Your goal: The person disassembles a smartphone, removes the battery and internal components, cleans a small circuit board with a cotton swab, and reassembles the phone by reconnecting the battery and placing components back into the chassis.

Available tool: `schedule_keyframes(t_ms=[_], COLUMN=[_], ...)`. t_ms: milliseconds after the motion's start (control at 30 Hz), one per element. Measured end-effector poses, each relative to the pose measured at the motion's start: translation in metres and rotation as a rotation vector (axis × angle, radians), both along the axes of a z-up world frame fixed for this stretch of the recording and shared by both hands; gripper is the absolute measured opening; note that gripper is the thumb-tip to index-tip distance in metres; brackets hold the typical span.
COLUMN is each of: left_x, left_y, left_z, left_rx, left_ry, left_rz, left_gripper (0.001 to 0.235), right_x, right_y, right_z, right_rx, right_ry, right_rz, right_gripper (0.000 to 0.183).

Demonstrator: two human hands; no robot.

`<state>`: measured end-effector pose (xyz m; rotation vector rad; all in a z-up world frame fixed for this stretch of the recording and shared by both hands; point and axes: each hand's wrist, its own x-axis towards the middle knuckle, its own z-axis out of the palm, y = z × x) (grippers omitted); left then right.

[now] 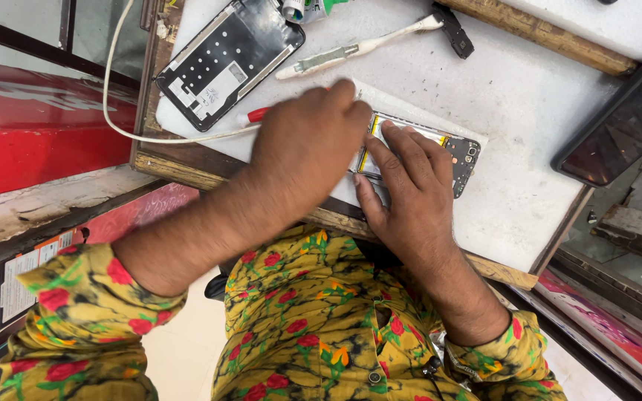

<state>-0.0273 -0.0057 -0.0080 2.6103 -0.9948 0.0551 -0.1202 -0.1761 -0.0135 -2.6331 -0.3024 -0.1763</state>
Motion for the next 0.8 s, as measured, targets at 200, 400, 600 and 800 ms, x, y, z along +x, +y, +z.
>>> schedule_keyframes(t_ms=[200, 400, 600, 800], left_x=[0.033, 0.048, 0.047, 0.027], left_y=[0.012, 0.014, 0.004, -0.002], left_z=[-0.008, -0.012, -0.012, -0.003], left_rx=[-0.307, -0.347, -0.31, -0.174], left_ry=[0.275, 0.549, 0.186, -0.07], left_rz=[-0.001, 0.008, 0.1, 0.106], left_gripper=[0.007, 0.009, 0.008, 0.013], right_x=[0.0, 0.0, -0.001, -0.001], right_y=[0.0, 0.001, 0.0, 0.0], right_z=[-0.001, -0.001, -0.002, -0.001], right_rx=[0.013, 0.004, 0.006, 0.012], right_ry=[-0.005, -0.005, -0.004, -0.019], right_rz=[-0.007, -0.008, -0.011, -0.004], right_gripper=[0.05, 0.049, 0.049, 0.05])
